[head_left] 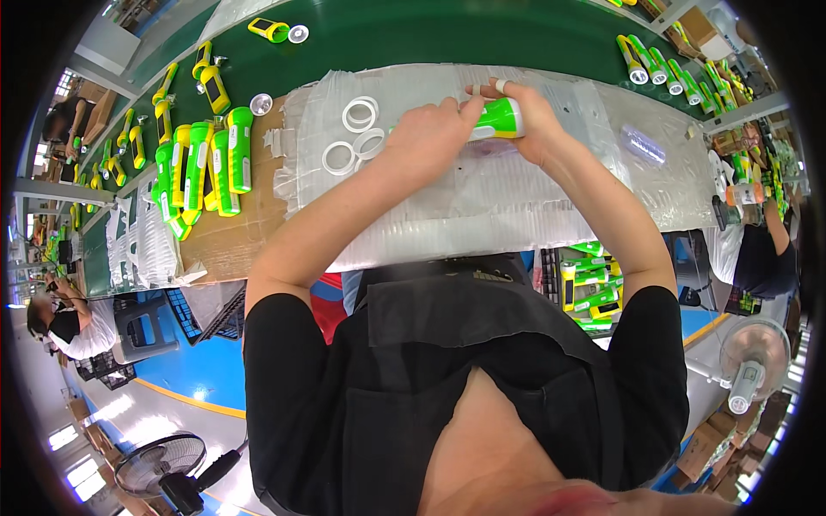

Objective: Assembling the lens and body components of various plastic flashlights on a production line.

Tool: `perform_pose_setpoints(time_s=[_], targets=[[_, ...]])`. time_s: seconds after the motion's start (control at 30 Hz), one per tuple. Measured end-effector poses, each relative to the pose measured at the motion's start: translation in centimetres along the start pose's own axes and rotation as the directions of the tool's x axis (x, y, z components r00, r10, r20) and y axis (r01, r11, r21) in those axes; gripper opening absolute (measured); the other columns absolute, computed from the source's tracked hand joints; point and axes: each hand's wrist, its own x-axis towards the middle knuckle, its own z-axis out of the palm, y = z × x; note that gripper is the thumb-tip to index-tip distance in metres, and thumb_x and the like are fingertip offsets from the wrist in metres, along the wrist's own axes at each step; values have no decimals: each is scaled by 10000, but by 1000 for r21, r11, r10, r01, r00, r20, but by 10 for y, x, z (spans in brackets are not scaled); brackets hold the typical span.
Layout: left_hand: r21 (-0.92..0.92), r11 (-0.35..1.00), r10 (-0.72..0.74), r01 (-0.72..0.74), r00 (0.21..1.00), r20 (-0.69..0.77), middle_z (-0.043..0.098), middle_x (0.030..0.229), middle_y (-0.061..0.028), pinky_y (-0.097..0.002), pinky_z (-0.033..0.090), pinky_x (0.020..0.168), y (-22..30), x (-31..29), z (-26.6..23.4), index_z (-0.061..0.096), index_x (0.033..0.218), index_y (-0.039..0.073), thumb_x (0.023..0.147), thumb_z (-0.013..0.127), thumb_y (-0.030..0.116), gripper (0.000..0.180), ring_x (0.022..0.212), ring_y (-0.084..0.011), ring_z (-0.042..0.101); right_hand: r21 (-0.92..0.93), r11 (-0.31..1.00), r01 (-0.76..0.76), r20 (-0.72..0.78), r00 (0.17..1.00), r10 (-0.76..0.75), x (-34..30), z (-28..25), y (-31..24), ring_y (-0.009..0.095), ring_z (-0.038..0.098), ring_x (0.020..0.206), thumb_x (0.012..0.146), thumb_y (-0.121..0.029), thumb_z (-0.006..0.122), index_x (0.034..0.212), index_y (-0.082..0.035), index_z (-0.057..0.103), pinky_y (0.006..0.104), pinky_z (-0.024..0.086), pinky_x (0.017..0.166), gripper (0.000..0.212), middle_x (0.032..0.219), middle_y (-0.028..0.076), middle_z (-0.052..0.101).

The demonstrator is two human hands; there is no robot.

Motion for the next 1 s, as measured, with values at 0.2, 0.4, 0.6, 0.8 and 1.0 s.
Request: perform_pose_setpoints(time_s=[0.2,0.4,0.6,0.8,1.0], targets=[[-465,885,97,-30,988,120,653,906,-184,-467,533,681,7,-15,-21,406,1317,85,801,663,126,578,788,-364,667,-259,706,659,535,707,-462,-9,-13,-9,284,536,1247,982,-404,477,1397,12,445,426,368,1091,589,1352,199,549],[-160,986,-30,36,999,37,661,957,-239,-485,534,701,7,-2,-5,425,1221,4,777,682,153,534,781,-415,663,-122,987,106,76,992,-97,-3,1,-14,311,559,1217,974,-432,476,1365,14,473,412,461,1013,594,1320,210,575],[-365,930,-34,48,998,47,664,910,-235,-478,532,647,7,3,-13,435,1138,-28,804,672,161,452,754,-400,666,-71,812,580,461,741,-489,-5,-17,2,289,578,1187,1016,-355,360,1301,60,507,388,453,1006,524,1274,211,596],[-176,981,-71,86,993,89,669,870,-221,-478,535,656,2,7,5,438,1146,-37,814,674,165,455,752,-402,666,-162,922,352,37,936,-351,9,-7,12,271,640,1063,987,-319,445,1193,81,565,376,494,951,466,1142,194,658],[-387,922,-35,18,999,-38,652,822,-193,-426,536,595,-12,2,6,446,1188,-20,786,726,195,535,675,-325,674,196,973,119,292,941,-174,-9,-4,-24,318,513,1272,1003,-522,368,1376,54,429,425,378,1094,689,1357,239,526]])
